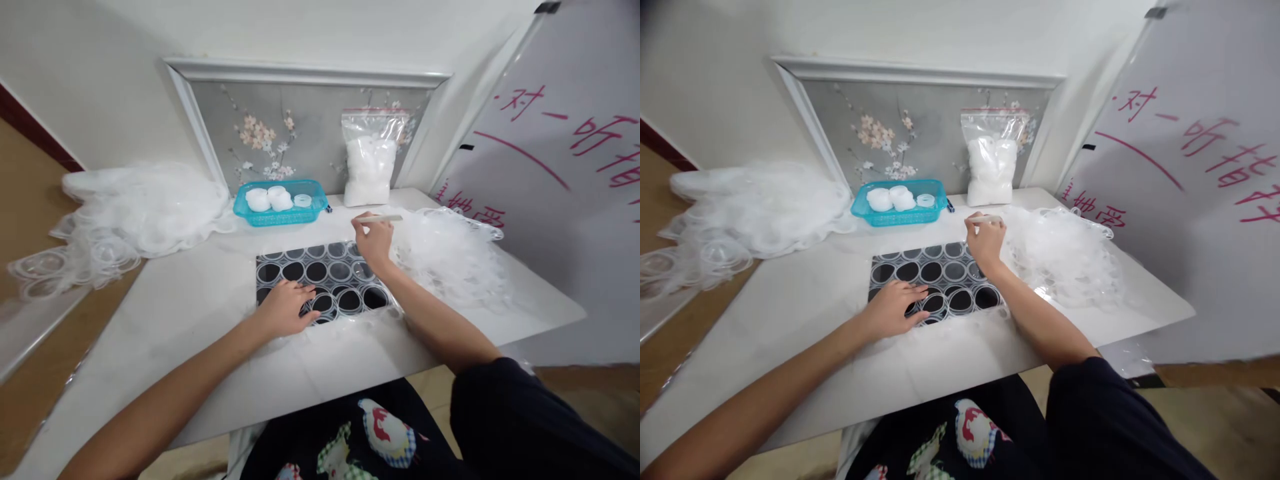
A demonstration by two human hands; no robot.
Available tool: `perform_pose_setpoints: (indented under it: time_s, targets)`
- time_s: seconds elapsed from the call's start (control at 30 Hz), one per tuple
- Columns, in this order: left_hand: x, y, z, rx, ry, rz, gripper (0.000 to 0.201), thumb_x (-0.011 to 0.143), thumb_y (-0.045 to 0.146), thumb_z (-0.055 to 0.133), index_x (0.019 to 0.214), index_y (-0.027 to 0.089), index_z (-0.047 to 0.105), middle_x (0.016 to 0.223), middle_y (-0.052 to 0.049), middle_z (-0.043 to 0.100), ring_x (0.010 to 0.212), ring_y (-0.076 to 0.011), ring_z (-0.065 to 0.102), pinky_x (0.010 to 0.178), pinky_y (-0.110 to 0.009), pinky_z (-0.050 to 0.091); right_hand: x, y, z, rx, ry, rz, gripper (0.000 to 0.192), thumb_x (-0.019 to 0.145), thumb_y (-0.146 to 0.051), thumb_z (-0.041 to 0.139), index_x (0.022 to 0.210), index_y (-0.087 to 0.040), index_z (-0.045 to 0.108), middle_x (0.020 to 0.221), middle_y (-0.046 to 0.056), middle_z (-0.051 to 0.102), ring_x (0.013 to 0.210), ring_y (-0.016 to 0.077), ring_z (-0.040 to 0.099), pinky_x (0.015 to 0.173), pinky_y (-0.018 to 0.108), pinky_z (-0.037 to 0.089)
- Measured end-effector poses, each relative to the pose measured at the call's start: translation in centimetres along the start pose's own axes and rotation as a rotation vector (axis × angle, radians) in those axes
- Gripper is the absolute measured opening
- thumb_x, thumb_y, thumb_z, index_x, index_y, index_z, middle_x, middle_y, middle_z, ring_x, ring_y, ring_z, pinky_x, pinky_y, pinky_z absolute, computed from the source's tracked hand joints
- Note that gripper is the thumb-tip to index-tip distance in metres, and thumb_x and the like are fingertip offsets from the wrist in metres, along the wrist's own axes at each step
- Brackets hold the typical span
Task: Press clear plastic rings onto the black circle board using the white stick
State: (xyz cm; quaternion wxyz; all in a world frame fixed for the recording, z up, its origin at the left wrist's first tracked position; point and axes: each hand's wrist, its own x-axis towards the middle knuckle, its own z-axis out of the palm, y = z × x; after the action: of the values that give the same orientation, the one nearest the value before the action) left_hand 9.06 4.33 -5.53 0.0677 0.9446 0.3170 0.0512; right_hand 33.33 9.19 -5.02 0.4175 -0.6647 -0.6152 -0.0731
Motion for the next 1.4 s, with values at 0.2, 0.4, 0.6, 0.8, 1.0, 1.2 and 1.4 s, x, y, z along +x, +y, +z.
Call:
perform_pose_setpoints:
  time_s: [0.2,0.4,0.6,0.8,1.0,1.2,1.4]
  targets:
    - [1.4,0.7,0.0,0.017,0.076,0.049,0.048,0.096,0.05,0.04,0.121,0.014,0.061,0.131,-0.011,0.059,0.118,-0.0263,0.057,0.098,-0.042,0.042,-5.1,1.6,-1.6,0.419,-0.404,-0.082,0.022,0.086,-0.03,0.055,0.073,-0.019,0.069,0.081,0.006,0.072,0.081,0.0216,0.066,0.078,0.035,0.051]
    - [2.9,2.3,2.5,0.071,0.013,0.193,0.065,0.096,0.057,0.035,0.132,0.006,0.052,0.139,-0.021,0.048,0.133,-0.0307,0.043,0.111,-0.046,0.03,-7.0,1.9,-0.8,0.512,-0.478,0.02,0.02,0.086,-0.031,0.058,0.075,-0.019,0.07,0.082,0.005,0.073,0.089,0.0239,0.068,0.08,0.036,0.053]
    - [2.6,2.4,2.9,0.036,-0.013,0.175,0.07,0.095,0.058,0.035,0.134,0.001,0.048,0.143,-0.023,0.044,0.136,-0.03,0.039,0.114,-0.043,0.027,-6.9,2.0,-0.8,0.468,-0.454,0.026,0.018,0.085,-0.031,0.059,0.078,-0.02,0.071,0.087,0.006,0.074,0.096,0.0257,0.068,0.086,0.039,0.052]
    - [2.6,2.2,2.4,0.02,-0.024,0.19,0.069,0.091,0.059,0.042,0.132,0.004,0.051,0.139,-0.022,0.049,0.132,-0.0295,0.045,0.113,-0.044,0.028,-7.6,1.3,-1.2,0.259,-0.435,-0.107,0.018,0.089,-0.027,0.055,0.084,-0.023,0.072,0.093,0.005,0.074,0.117,0.0301,0.058,0.105,0.053,0.036]
    - [2.8,2.1,1.8,0.026,-0.065,0.191,0.069,0.089,0.058,0.047,0.131,0.003,0.052,0.139,-0.021,0.049,0.132,-0.0267,0.045,0.115,-0.041,0.026,-7.3,1.1,-1.3,0.22,-0.456,-0.117,0.02,0.09,-0.023,0.053,0.084,-0.023,0.072,0.094,0.004,0.074,0.12,0.0305,0.056,0.109,0.056,0.028]
    - [2.8,2.1,1.7,0.001,-0.059,0.198,0.071,0.088,0.058,0.049,0.132,0.002,0.051,0.139,-0.021,0.049,0.133,-0.0294,0.044,0.114,-0.044,0.027,-8.1,0.8,-1.3,0.166,-0.474,-0.148,0.022,0.092,-0.023,0.05,0.087,-0.023,0.072,0.096,0.004,0.074,0.119,0.0296,0.056,0.109,0.055,0.027]
    - [2.7,2.0,1.6,0.003,-0.053,0.213,0.069,0.087,0.057,0.052,0.132,0.005,0.052,0.142,-0.02,0.045,0.134,-0.0288,0.043,0.115,-0.042,0.025,-3.8,2.5,-1.4,-0.06,-0.241,-0.242,0.023,0.087,-0.014,0.049,0.088,-0.024,0.07,0.091,0.005,0.074,0.115,0.0275,0.055,0.112,0.056,0.02]
